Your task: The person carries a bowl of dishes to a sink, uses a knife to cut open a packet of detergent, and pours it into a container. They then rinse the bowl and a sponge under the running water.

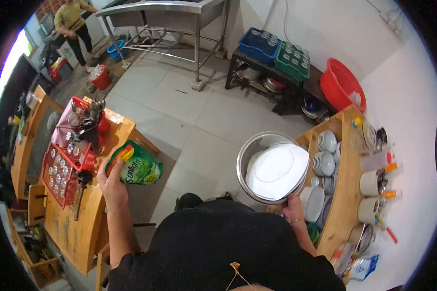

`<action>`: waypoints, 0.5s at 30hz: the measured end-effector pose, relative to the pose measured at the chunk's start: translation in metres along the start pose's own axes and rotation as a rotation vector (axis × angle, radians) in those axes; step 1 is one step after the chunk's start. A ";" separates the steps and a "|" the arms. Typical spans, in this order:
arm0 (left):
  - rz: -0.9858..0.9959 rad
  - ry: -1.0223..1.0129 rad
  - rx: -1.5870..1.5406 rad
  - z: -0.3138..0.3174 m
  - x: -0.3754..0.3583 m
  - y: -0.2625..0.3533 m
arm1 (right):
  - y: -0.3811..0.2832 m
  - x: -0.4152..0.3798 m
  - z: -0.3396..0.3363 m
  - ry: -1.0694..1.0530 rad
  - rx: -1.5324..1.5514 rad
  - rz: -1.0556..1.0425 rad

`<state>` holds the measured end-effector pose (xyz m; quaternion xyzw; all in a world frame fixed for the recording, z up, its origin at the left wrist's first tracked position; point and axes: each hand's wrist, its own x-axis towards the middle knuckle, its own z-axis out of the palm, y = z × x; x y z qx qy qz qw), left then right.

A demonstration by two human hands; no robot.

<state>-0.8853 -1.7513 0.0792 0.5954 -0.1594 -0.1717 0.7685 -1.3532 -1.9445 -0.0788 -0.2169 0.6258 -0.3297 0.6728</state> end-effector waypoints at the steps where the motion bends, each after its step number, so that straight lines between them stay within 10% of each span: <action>1: 0.004 0.033 -0.008 0.009 0.004 -0.002 | -0.023 0.015 0.014 -0.010 -0.018 -0.001; 15: -0.114 0.099 0.135 0.104 0.220 -0.042 | -0.275 0.127 0.257 -0.364 -0.003 -0.138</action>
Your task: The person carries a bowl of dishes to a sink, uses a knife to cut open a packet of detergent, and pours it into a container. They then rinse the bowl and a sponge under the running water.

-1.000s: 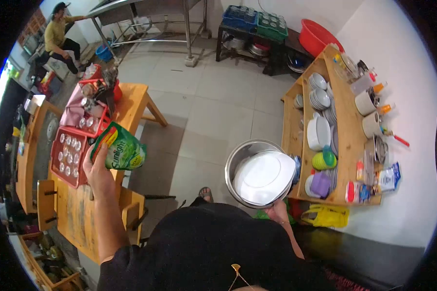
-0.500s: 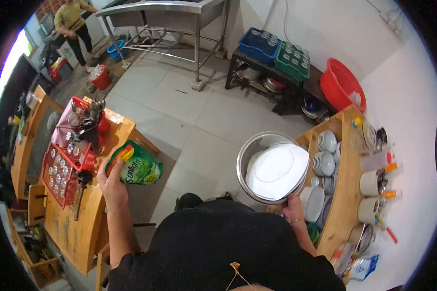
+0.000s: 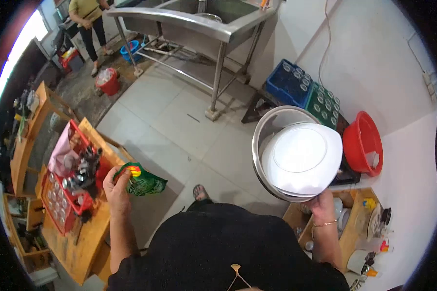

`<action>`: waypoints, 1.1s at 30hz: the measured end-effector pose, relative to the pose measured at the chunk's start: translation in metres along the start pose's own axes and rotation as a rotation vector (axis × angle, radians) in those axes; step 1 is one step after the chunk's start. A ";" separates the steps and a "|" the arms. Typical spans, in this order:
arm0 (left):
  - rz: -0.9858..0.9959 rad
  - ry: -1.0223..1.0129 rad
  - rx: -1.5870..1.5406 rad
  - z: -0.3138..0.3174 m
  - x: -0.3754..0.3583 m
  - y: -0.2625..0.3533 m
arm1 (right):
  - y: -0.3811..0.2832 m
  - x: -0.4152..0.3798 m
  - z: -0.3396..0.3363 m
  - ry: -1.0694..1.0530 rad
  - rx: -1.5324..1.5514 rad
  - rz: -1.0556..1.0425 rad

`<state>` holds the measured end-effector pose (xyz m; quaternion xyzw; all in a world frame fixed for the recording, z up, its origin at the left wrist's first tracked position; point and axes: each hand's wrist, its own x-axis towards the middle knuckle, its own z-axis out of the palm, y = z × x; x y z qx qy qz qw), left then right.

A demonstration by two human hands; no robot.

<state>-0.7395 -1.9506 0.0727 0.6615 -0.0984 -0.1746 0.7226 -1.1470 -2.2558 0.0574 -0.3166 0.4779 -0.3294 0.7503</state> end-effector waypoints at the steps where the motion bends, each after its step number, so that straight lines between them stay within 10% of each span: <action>1: 0.057 -0.051 0.052 0.007 0.020 0.003 | -0.009 0.016 0.007 0.029 0.117 0.000; 17: 0.055 0.089 0.032 0.100 0.183 -0.004 | -0.225 0.231 0.157 -0.639 0.009 -0.042; 20: 0.031 0.179 0.036 0.111 0.198 0.000 | -0.248 0.252 0.232 -0.178 0.033 -0.151; 24: 0.032 0.206 -0.012 0.107 0.226 -0.017 | -0.287 0.343 0.246 -0.432 -0.195 -0.143; 33: 0.064 0.212 0.036 0.074 0.347 -0.009 | -0.274 0.422 0.393 -0.283 -0.198 -0.175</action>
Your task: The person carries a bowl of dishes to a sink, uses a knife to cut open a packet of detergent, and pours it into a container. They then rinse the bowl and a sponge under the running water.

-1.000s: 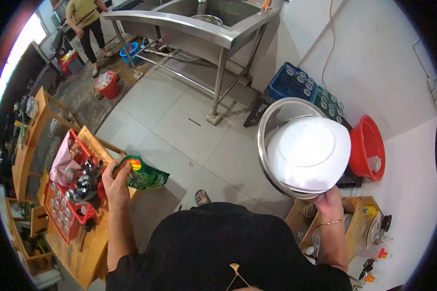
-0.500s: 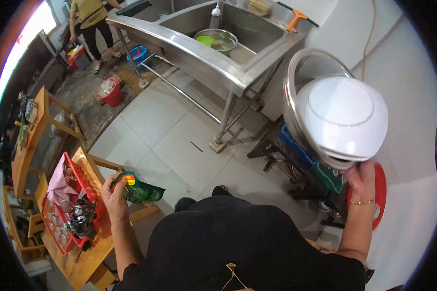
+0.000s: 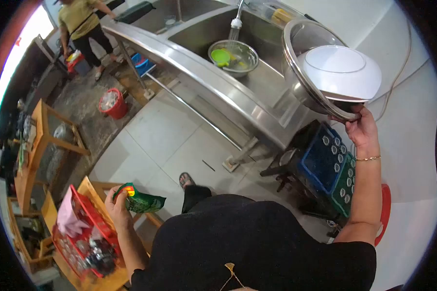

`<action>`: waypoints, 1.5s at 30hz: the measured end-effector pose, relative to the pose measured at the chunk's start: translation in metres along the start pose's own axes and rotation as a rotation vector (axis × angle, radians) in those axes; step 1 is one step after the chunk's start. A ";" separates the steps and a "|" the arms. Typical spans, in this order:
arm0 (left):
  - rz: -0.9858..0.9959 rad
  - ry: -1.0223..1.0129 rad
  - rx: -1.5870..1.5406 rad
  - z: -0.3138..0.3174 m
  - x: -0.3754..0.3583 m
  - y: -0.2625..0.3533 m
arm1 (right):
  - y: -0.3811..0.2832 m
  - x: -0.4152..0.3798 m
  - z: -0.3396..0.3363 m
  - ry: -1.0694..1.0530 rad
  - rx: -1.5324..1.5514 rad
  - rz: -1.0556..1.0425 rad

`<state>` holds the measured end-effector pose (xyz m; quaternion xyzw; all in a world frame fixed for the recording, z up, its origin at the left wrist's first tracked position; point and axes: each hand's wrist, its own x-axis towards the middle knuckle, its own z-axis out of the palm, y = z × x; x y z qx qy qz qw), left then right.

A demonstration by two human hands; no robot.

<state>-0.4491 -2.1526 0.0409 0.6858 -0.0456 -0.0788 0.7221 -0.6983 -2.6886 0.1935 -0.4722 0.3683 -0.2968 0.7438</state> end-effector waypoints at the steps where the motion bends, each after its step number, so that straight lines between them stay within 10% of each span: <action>1: 0.006 -0.015 -0.002 -0.004 0.023 0.001 | 0.000 0.007 0.016 -0.035 0.007 0.020; 12: 0.128 -0.118 0.126 -0.010 0.195 0.040 | 0.055 0.139 0.095 0.182 0.044 0.189; 45: -0.073 0.115 0.061 0.042 0.215 0.003 | 0.195 0.381 0.166 -0.057 0.220 0.335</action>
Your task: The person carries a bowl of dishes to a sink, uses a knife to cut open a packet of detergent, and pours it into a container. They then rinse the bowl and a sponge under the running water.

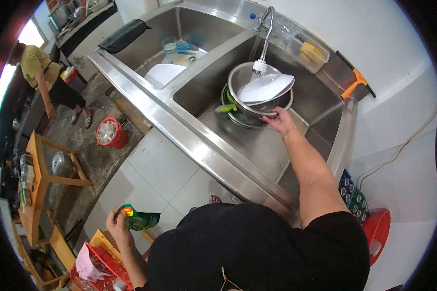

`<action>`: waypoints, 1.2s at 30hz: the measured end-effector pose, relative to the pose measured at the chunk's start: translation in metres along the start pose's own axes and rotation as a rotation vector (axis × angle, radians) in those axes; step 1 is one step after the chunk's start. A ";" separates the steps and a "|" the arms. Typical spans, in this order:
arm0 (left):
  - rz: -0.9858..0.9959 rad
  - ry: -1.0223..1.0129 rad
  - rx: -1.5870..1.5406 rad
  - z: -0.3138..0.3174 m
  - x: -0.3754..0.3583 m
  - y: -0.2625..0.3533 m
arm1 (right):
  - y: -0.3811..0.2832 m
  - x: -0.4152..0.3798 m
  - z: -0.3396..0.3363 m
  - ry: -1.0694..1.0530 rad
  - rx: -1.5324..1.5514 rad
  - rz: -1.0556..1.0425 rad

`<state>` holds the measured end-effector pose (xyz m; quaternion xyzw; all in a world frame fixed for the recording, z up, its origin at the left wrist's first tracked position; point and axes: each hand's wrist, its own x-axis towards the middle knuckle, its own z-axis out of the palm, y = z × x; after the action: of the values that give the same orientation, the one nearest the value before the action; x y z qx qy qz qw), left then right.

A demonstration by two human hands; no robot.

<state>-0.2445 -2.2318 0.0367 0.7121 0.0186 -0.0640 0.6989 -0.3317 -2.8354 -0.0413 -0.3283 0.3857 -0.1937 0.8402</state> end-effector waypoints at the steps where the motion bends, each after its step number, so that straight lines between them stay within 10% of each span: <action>1: -0.018 0.020 -0.014 0.002 0.001 0.000 | 0.002 0.008 0.000 -0.037 0.002 0.018; 17: -0.031 -0.041 -0.049 0.013 0.022 -0.010 | -0.032 -0.048 0.000 0.171 -0.406 0.302; 22: -0.126 -0.039 -0.065 0.020 0.039 0.014 | -0.021 -0.094 0.062 -0.335 -1.178 0.561; 27: -0.002 -0.082 -0.064 0.013 0.091 0.008 | 0.037 -0.047 0.124 -0.320 -1.565 -0.222; 31: 0.082 -0.166 -0.056 0.005 0.141 0.039 | 0.053 -0.028 0.195 -0.083 -1.709 -0.231; 33: 0.102 -0.196 -0.074 -0.003 0.169 0.047 | 0.056 -0.015 0.215 0.099 -1.349 0.314; 36: 0.133 -0.218 -0.013 -0.014 0.201 0.067 | 0.071 0.032 0.196 0.189 -1.220 0.355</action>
<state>-0.0367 -2.2320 0.0799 0.6961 -0.1043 -0.0945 0.7041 -0.1543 -2.7250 -0.0123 -0.6600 0.5474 0.1743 0.4841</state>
